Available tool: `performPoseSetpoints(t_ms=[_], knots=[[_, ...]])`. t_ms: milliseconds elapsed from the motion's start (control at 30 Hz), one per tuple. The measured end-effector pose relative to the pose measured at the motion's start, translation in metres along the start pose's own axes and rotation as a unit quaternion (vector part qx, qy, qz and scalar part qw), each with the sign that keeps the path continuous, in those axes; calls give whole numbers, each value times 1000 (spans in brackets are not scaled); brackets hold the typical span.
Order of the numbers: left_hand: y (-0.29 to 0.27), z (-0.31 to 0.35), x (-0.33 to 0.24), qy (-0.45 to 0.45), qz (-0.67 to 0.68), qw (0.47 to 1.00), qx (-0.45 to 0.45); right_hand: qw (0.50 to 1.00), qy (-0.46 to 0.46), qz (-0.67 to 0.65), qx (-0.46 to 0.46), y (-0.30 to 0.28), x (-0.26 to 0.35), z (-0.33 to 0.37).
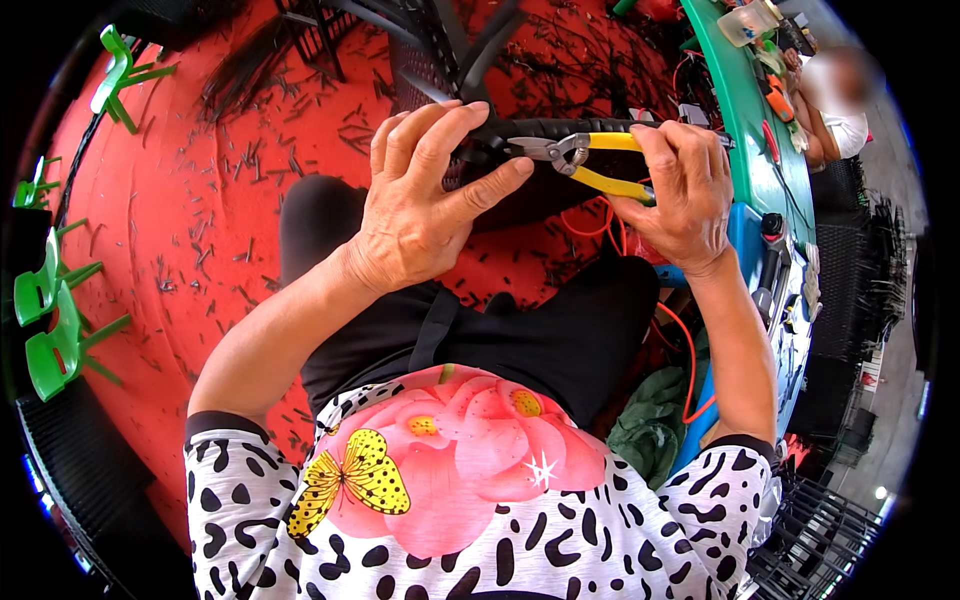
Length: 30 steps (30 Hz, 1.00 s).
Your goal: The person weaves black plastic strips into a basket frame while sitting on the floor. They use pliers to cut strips and a staple gun to secure the weave, then lift and inspect the basket.
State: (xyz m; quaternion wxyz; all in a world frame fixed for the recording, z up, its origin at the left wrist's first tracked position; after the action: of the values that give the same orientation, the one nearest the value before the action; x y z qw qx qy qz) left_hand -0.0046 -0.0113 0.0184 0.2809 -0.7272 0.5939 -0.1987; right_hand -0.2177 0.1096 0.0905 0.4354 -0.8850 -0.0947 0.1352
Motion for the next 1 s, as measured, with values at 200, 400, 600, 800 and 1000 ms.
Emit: performPoseSetpoints(t_ms=[200, 400, 600, 800, 1000], knots=[[-3, 0, 3, -4, 10, 1000, -1, 999, -9, -25, 27, 4, -3, -5], [-6, -2, 1, 4, -20, 1000, -10, 996, 8, -89, 19, 8, -10, 0], [-33, 12, -24, 77, -45, 995, -53, 977, 210, -35, 10, -29, -31, 75], [-26, 34, -38, 68, 49, 995, 48, 819, 537, 199, 35, -130, -72, 293], [-9, 12, 1, -286, 247, 925, 50, 495, 798, 329, 102, -242, -38, 473]])
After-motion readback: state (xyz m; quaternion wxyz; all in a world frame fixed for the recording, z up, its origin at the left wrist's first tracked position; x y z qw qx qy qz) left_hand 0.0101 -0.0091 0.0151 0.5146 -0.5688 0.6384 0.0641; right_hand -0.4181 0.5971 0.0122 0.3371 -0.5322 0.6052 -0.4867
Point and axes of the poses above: each hand's wrist, its own z-axis away from the middle knuckle, its own y-axis out of the palm, x = y × z, the point moved 2 cm from there along -z, towards the middle knuckle, and after that the axes turned 11 degrees about -z, right-handed, at the moved point
